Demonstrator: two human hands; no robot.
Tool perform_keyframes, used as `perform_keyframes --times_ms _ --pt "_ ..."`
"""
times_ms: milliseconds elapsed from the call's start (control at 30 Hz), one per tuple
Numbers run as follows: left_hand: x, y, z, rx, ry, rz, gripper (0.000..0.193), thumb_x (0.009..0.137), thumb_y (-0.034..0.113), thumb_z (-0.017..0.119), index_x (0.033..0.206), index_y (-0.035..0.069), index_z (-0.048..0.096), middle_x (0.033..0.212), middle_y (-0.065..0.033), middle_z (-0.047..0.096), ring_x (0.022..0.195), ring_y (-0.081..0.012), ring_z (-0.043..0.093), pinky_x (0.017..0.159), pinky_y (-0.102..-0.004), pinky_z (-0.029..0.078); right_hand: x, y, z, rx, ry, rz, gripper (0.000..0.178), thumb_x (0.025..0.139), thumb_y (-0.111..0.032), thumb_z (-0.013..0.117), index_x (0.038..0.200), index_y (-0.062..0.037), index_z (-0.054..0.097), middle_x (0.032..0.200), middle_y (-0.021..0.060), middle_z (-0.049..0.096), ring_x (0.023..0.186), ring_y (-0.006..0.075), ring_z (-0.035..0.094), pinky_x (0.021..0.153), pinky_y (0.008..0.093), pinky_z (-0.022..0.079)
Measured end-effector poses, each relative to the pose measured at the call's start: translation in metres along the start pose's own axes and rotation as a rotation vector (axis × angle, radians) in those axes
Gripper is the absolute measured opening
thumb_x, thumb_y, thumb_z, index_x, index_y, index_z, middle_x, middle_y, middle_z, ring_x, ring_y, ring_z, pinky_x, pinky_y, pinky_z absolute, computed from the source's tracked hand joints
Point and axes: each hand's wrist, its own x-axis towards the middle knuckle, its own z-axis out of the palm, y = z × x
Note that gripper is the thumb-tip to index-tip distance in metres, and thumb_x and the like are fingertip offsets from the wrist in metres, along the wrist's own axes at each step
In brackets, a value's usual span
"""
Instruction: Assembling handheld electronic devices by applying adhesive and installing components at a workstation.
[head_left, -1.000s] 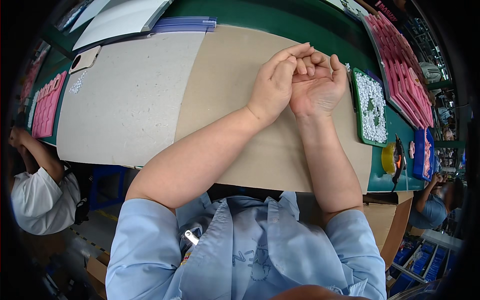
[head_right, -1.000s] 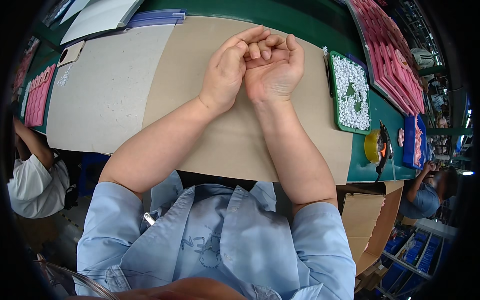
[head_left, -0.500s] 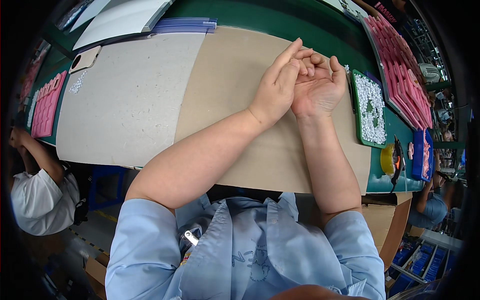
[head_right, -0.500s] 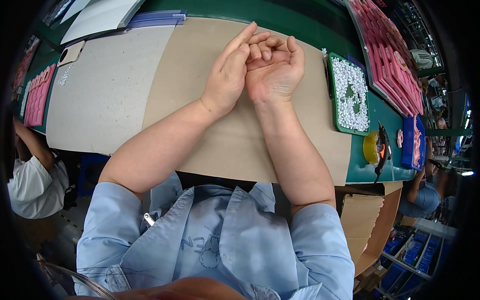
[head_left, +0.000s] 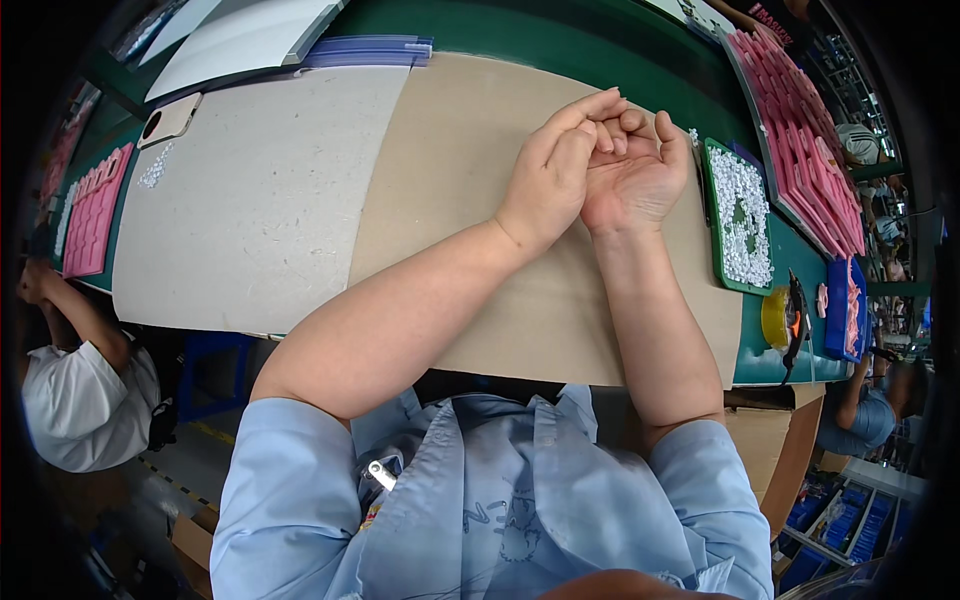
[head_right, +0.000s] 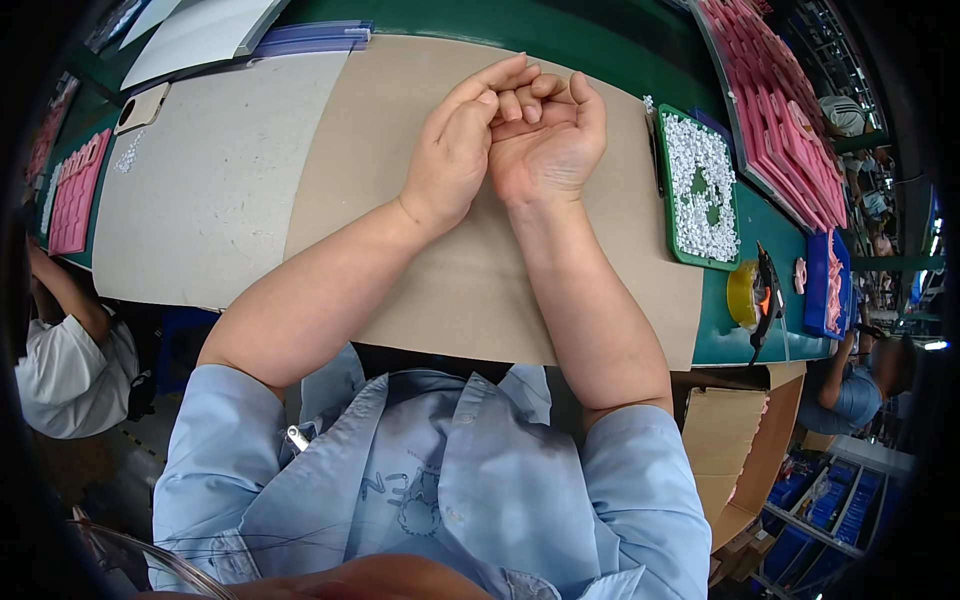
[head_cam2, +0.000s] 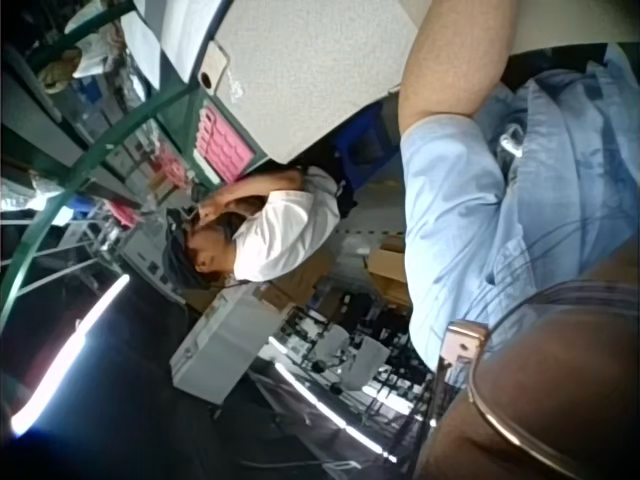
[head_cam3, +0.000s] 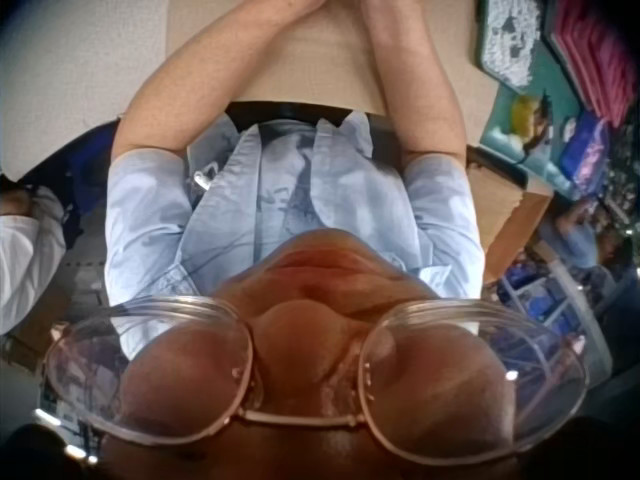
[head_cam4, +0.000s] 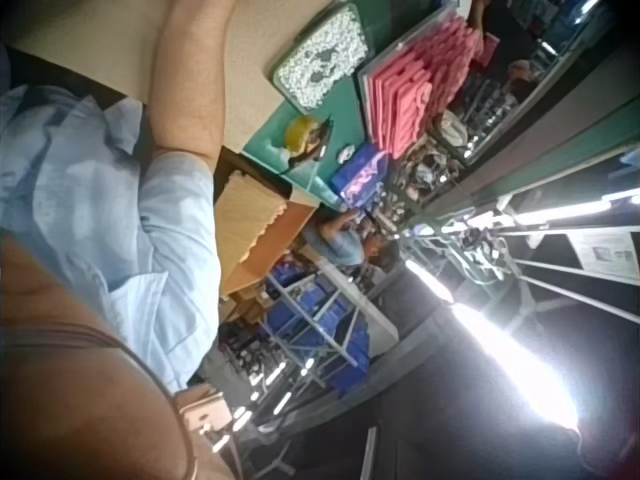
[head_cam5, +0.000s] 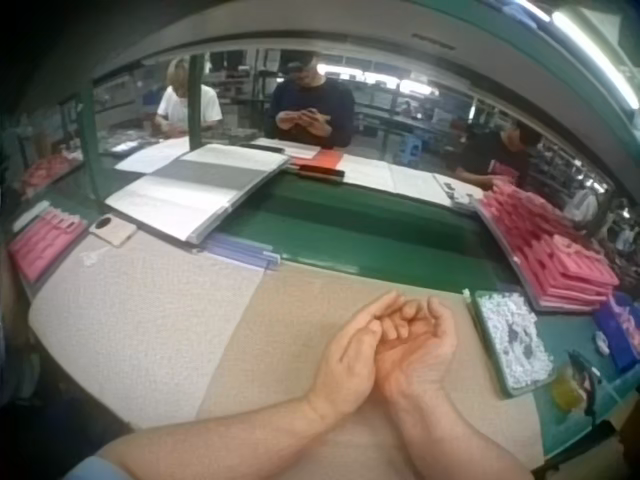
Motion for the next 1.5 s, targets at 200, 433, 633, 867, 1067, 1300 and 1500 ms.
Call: perform_keyframes --times_ms 200,433,633,867,1067,1300,1500 --pt "0.0012 0.0004 -0.0026 -0.018 -0.011 -0.045 0.043 0.095 0.012 0.032 0.130 -0.007 0.045 0.126 -0.0176 0.052 0.116 -0.0218 0.049 0.103 -0.0295 0.035 0.0002 -0.0001 0.0034 -0.017 0.059 0.005 0.032 0.089 -0.031 0.047 0.066 -0.0087 0.052 0.057 0.0023 0.041 0.054 0.0133 0.039 0.057 0.0248 0.037" --pt "0.0012 -0.0017 0.0013 -0.076 -0.014 -0.043 0.048 0.097 0.015 0.032 0.138 -0.010 0.032 0.132 -0.0205 0.045 0.120 -0.0228 0.044 0.105 -0.0304 0.032 -0.0004 -0.0026 0.0028 0.059 0.051 0.012 0.028 0.088 -0.028 0.045 0.072 -0.0049 0.051 0.071 0.0065 0.050 0.060 0.0131 0.040 0.059 0.0245 0.038" --pt "0.0014 -0.0019 -0.0003 -0.053 -0.047 -0.045 0.052 0.096 0.015 0.031 0.141 -0.010 0.024 0.136 -0.0221 0.041 0.122 -0.0233 0.041 0.106 -0.0310 0.031 -0.0017 -0.0015 0.0027 0.063 0.056 0.009 0.029 0.088 -0.028 0.045 0.073 -0.0045 0.051 0.073 0.0070 0.050 0.060 0.0131 0.040 0.059 0.0247 0.039" --pt "0.0018 -0.0047 0.0004 -0.121 0.004 -0.042 0.050 0.094 0.012 0.033 0.139 -0.010 0.030 0.130 -0.0202 0.047 0.116 -0.0222 0.046 0.104 -0.0291 0.033 -0.0005 -0.0002 0.0064 0.000 0.127 0.000 0.030 0.088 -0.030 0.046 0.068 -0.0089 0.051 0.058 0.0022 0.042 0.055 0.0133 0.041 0.058 0.0257 0.038" --pt "0.0018 -0.0020 -0.0007 -0.063 0.010 -0.041 0.045 0.095 0.013 0.034 0.134 -0.009 0.040 0.126 -0.0181 0.052 0.113 -0.0202 0.049 0.102 -0.0281 0.035 -0.0004 0.0009 0.0052 -0.024 0.122 -0.012 0.030 0.089 -0.030 0.046 0.067 -0.0092 0.051 0.057 0.0020 0.042 0.055 0.0135 0.041 0.058 0.0254 0.038" --pt "0.0004 0.0028 -0.0015 -0.020 0.002 -0.092 0.041 0.096 0.017 0.034 0.126 -0.006 0.050 0.122 -0.0158 0.055 0.105 -0.0176 0.052 0.100 -0.0274 0.038 0.0001 0.0009 0.0018 -0.027 0.106 -0.001 0.030 0.089 -0.030 0.046 0.067 -0.0095 0.050 0.057 0.0018 0.041 0.055 0.0141 0.041 0.059 0.0263 0.039" --pt "0.0025 -0.0003 -0.0019 -0.058 0.015 -0.092 0.045 0.097 0.023 0.032 0.128 -0.006 0.046 0.121 -0.0158 0.055 0.102 -0.0173 0.052 0.099 -0.0284 0.038 -0.0014 0.0004 0.0032 -0.034 0.054 0.006 0.029 0.088 -0.030 0.046 0.069 -0.0087 0.051 0.058 0.0024 0.043 0.056 0.0149 0.042 0.062 0.0291 0.041"
